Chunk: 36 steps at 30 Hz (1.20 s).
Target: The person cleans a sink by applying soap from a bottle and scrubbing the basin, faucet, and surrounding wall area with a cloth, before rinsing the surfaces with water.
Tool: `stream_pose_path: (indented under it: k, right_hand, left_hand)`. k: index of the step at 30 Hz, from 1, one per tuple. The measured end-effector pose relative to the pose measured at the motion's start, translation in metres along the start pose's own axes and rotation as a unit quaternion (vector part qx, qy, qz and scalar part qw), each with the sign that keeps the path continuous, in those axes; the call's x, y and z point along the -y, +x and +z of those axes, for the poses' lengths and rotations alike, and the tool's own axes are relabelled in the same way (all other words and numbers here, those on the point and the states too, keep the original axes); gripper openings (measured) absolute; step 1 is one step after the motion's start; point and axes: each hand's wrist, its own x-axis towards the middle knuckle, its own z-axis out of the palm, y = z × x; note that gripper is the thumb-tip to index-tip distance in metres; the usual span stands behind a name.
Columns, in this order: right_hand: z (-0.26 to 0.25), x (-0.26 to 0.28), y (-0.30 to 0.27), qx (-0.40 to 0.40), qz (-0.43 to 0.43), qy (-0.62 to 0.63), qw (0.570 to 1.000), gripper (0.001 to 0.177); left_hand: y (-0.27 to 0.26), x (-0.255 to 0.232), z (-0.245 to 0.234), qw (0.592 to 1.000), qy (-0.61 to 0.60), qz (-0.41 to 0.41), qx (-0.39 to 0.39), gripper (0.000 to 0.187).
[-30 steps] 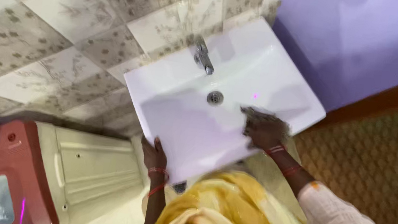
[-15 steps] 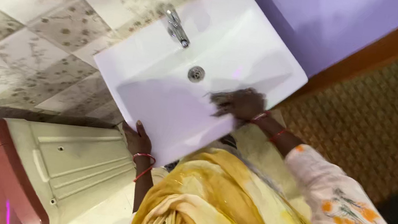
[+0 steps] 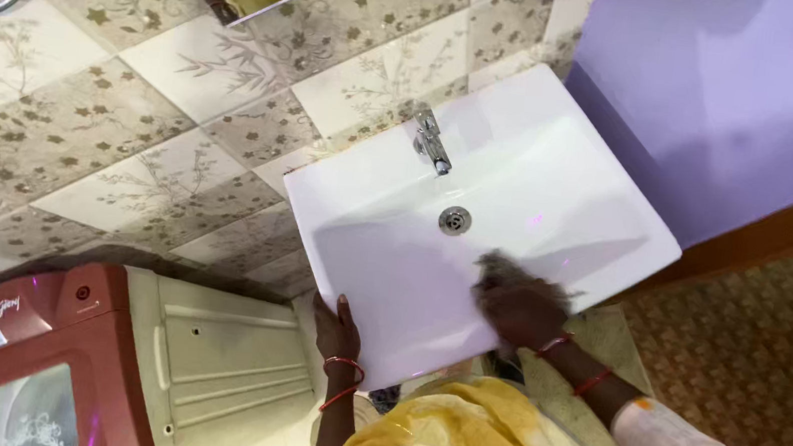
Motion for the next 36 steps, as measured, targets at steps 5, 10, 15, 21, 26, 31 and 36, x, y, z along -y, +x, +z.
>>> stream_pose_path:
  k: [5, 10, 15, 21, 26, 31, 36]
  right_hand:
    - [0.075, 0.108, 0.026, 0.019, -0.103, 0.052, 0.993, 0.037]
    - [0.096, 0.148, 0.022, -0.005, -0.118, 0.089, 0.989, 0.046]
    - [0.069, 0.044, -0.020, -0.080, -0.019, 0.098, 0.992, 0.015]
    - [0.008, -0.178, -0.054, -0.213, -0.061, -0.122, 0.968, 0.031]
    - [-0.038, -0.202, -0.043, -0.206, -0.015, -0.133, 0.969, 0.023]
    - [-0.005, -0.087, -0.031, 0.162, 0.217, -0.106, 0.957, 0.029]
    - [0.043, 0.066, 0.001, 0.100, 0.168, 0.162, 0.967, 0.055]
  left_hand:
    - [0.025, 0.037, 0.007, 0.971, -0.212, 0.095, 0.051, 0.073]
    - [0.013, 0.038, -0.031, 0.977, -0.148, -0.068, 0.135, 0.080]
    - [-0.012, 0.036, -0.021, 0.980, -0.187, 0.025, 0.058, 0.090]
    - [-0.030, 0.049, -0.006, 0.987, -0.139, 0.079, 0.021, 0.081]
    - [-0.043, 0.021, -0.017, 0.996, -0.083, 0.033, 0.030, 0.069]
    - [-0.040, 0.011, -0.012, 0.993, -0.114, 0.014, -0.005, 0.067]
    - [-0.028, 0.026, -0.010, 0.986, -0.152, 0.058, 0.037, 0.070]
